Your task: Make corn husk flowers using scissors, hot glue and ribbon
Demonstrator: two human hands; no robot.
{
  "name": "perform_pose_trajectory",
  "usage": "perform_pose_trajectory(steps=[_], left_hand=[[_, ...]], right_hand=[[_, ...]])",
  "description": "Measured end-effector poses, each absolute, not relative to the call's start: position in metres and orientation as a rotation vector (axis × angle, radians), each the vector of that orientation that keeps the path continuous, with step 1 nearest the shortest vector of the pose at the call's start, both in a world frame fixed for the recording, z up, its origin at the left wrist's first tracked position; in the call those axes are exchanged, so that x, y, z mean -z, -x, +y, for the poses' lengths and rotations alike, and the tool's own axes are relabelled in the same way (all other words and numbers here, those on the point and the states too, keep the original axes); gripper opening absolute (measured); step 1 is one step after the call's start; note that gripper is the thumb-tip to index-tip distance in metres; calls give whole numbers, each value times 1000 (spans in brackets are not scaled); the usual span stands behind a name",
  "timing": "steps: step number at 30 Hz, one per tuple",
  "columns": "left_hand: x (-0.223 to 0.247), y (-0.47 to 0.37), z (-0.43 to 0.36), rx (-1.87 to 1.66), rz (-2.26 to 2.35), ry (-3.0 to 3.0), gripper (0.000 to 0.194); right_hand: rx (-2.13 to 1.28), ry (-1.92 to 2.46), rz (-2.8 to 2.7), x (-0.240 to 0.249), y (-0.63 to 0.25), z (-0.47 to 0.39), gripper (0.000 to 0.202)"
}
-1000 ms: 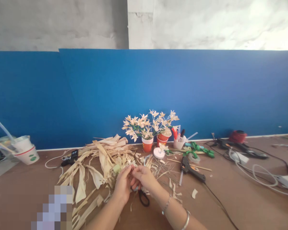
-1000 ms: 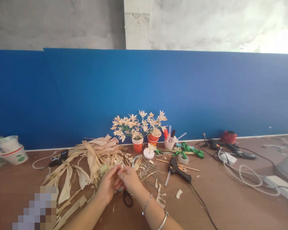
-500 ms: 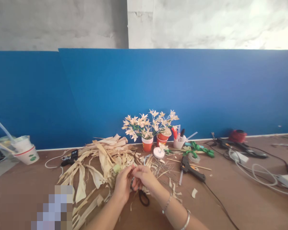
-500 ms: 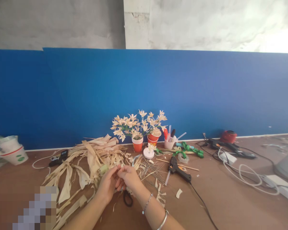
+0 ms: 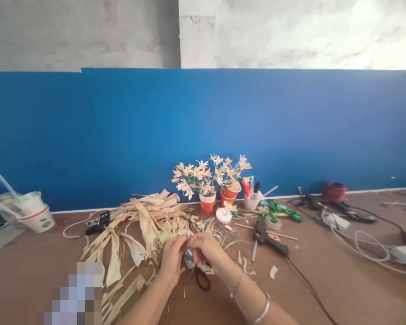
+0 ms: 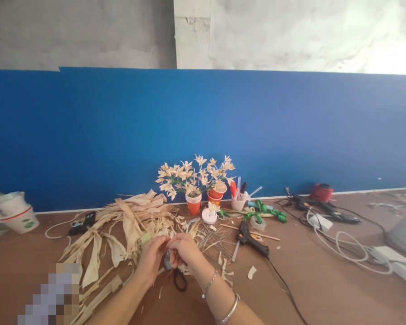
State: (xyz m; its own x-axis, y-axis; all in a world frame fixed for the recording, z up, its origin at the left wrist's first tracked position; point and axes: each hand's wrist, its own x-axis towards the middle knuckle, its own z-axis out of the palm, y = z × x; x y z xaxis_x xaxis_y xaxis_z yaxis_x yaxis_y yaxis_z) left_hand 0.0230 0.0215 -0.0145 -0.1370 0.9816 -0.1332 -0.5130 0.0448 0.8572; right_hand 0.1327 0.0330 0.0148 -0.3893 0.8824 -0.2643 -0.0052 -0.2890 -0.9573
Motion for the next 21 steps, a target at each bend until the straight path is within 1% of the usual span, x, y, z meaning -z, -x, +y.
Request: perform_pose_trajectory(steps=[5,10,18,21], left_hand=[[14,-22,22,-1446,894,-708,18],[14,-21,22,-1456,893,-700,17],[21,-16,25,-1442,1040,-829,28],[22,-16,26,-1474,1070,-820,28]], right_hand=[[-1744,1156,-1290,-13,-135,35,9],[-1726,1176,-1313,-15,-133,35,8],[-1653,1250,-1367,-13,-131,34,6],[-1657,1244,-1377,-10,-130,34,6]])
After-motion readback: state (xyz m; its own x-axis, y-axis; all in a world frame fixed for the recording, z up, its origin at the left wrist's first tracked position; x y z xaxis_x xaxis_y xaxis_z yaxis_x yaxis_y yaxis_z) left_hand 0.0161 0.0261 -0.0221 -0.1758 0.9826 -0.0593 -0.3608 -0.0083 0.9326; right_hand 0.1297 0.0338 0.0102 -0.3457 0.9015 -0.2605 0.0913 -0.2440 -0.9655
